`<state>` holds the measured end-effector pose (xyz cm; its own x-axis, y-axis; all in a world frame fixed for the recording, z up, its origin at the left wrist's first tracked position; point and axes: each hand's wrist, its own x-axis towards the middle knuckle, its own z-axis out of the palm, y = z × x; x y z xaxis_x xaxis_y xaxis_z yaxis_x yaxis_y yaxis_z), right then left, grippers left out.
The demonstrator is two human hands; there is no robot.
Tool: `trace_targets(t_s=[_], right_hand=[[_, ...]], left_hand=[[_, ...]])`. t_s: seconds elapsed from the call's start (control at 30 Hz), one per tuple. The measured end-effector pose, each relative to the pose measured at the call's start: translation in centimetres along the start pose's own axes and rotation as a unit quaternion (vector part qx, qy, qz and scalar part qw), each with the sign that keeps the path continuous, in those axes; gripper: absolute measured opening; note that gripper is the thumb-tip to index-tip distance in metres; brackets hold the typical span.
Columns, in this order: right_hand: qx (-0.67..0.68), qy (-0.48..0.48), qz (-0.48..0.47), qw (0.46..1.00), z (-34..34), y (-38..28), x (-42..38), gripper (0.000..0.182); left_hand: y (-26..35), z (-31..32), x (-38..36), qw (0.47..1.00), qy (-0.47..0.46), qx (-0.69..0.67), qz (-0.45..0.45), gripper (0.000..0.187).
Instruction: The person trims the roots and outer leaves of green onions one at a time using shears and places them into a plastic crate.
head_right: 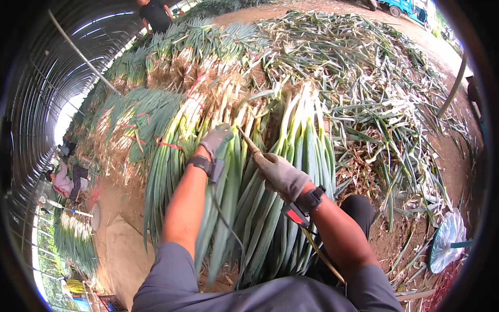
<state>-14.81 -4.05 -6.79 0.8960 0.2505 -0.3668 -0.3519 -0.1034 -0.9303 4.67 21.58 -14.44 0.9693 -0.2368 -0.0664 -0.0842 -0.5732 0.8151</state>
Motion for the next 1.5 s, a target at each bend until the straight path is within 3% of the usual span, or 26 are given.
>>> trace_targets(t_s=[0.17, 0.2, 0.3, 0.5, 0.53, 0.63, 0.67, 0.77, 0.93, 1.07, 1.2, 1.37, 1.43, 1.5], right_hand=[[-0.106, 0.033, 0.015, 0.994, 0.2, 1.4, 1.0, 0.059], [-0.114, 0.038, 0.010, 0.993, 0.3, 1.4, 0.2, 0.059], [-0.163, 0.042, 0.034, 0.985, 0.5, 0.6, -1.6, 0.058], [-0.281, 0.076, -0.068, 0.954, -0.6, 2.6, 3.0, 0.076], [-0.291, 0.059, 0.018, 0.955, -0.1, -0.6, 1.8, 0.083], [-0.299, 0.054, 0.029, 0.952, 0.3, -2.0, 3.3, 0.085], [-0.288, 0.048, 0.040, 0.956, 0.4, -2.6, 3.6, 0.085], [-0.338, 0.087, -0.002, 0.937, -0.5, 0.1, 8.5, 0.080], [-0.334, 0.085, 0.058, 0.937, 0.1, -1.2, 10.3, 0.076], [-0.285, 0.098, 0.049, 0.952, 0.6, -0.1, 12.7, 0.070], [-0.248, 0.085, 0.109, 0.959, 0.8, -0.3, 13.9, 0.069], [-0.256, 0.015, 0.023, 0.966, -0.2, -3.0, 6.1, 0.067], [-0.108, 0.044, 0.001, 0.993, -1.0, -0.7, 3.9, 0.062], [-0.044, 0.039, -0.006, 0.998, -1.9, -0.5, 0.1, 0.062]], left_hand=[[1.3, 5.9, -1.3, 0.998, 0.015, 0.043, -0.032, 0.068], [1.9, 6.8, -2.1, 0.997, 0.058, 0.005, -0.041, 0.072], [2.1, 6.9, -2.5, 0.994, 0.084, 0.036, -0.054, 0.075], [2.5, 6.6, -4.0, 1.000, 0.004, 0.005, -0.024, 0.063], [3.2, 6.4, -5.0, 0.999, 0.001, -0.012, -0.030, 0.056], [3.9, 5.5, -6.7, 0.999, -0.023, -0.041, -0.019, 0.055], [0.8, 6.5, -5.4, 1.000, -0.003, -0.019, -0.005, 0.052], [0.5, 6.7, -7.1, 0.999, -0.002, -0.047, 0.000, 0.049], [0.1, 6.0, -9.9, 0.998, -0.025, -0.051, 0.018, 0.053], [-1.1, 5.9, -11.5, 0.998, -0.007, -0.060, 0.019, 0.053], [0.1, 5.1, -13.6, 0.997, -0.018, -0.067, -0.029, 0.052], [-1.1, 4.5, -13.7, 0.977, -0.045, -0.207, -0.024, 0.051], [2.2, 3.5, -14.8, 0.960, -0.051, -0.273, -0.025, 0.059], [3.4, 3.3, -13.3, 0.962, -0.027, -0.269, -0.035, 0.068]])
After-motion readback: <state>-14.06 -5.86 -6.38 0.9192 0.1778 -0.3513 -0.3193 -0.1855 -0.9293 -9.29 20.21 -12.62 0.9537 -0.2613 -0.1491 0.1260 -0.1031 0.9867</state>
